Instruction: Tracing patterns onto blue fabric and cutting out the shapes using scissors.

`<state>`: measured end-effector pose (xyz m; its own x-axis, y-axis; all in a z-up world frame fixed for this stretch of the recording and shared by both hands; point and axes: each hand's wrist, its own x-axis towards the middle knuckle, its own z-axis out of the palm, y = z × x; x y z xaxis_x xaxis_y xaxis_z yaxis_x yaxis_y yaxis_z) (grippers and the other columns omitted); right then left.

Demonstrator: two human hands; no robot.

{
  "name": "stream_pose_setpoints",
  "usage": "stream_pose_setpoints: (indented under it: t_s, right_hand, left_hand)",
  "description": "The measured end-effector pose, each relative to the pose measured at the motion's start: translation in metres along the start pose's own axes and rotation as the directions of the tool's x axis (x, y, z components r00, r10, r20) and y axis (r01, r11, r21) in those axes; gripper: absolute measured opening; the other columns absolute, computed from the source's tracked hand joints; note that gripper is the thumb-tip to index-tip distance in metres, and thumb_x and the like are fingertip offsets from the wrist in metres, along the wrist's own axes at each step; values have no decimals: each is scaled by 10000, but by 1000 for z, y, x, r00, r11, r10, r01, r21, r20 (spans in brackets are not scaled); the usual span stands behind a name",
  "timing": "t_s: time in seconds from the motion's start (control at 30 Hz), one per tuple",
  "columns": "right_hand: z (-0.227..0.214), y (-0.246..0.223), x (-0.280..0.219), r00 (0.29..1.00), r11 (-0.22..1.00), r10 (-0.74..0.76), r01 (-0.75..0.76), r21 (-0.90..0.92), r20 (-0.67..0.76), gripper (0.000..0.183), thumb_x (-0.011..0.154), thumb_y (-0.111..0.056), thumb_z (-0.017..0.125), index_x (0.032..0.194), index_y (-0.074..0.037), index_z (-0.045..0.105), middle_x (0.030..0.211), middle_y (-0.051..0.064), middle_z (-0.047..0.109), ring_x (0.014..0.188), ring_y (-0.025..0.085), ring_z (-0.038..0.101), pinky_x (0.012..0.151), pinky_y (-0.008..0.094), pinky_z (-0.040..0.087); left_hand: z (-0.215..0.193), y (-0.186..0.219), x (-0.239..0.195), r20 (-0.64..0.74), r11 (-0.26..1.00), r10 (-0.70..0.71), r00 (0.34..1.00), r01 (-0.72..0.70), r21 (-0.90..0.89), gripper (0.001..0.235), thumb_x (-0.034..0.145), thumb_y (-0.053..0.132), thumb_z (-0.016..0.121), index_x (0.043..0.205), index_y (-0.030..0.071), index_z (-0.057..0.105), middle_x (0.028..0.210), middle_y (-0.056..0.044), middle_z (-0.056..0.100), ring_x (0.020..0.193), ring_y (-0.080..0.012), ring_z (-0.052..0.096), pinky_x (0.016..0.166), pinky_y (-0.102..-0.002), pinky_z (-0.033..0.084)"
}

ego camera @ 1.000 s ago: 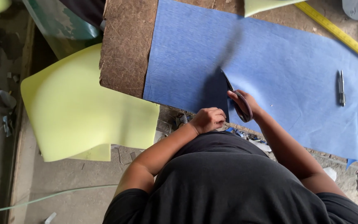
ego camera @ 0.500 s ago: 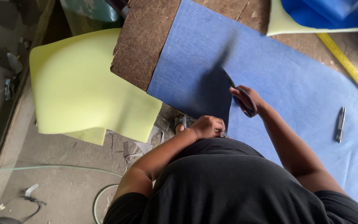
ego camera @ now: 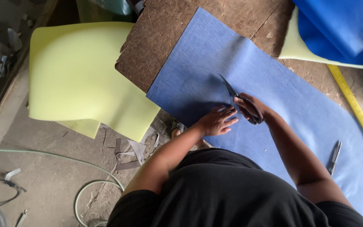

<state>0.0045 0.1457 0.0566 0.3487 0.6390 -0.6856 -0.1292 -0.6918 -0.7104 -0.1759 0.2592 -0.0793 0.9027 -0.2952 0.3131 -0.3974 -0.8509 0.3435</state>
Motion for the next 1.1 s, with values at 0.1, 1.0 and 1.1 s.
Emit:
stream_pose_setpoints:
  t_s: [0.1,1.0,1.1]
  right_hand:
    - [-4,-1,11,1000,999,8,-7,-37,26,495,997,-513,638,1040,-20,614,640,141,560,439,234,575,422,350,479]
    - [-47,-109,92,946,805,129,75,-589,297,525,927,-489,695,1233,-67,639,767,173,605,585,258,629,464,358,547]
    - [-43,-117,100,942,797,147,67,-600,301,530,925,-481,713,1236,-58,637,759,151,591,592,233,614,469,326,543]
  left_hand:
    - [4,-2,0,8,1000,-6,1000,6,23,514,978,420,539,1465,257,507,1556,-112,465,1488,-281,427,1160,-535,400]
    - [-4,1,2,96,996,-67,993,61,65,491,954,499,538,1412,327,589,1606,-21,419,1529,-230,324,1205,-718,199]
    - [-3,1,2,83,996,-65,994,60,61,494,941,484,557,1402,311,595,1594,-30,429,1529,-237,326,1205,-728,200]
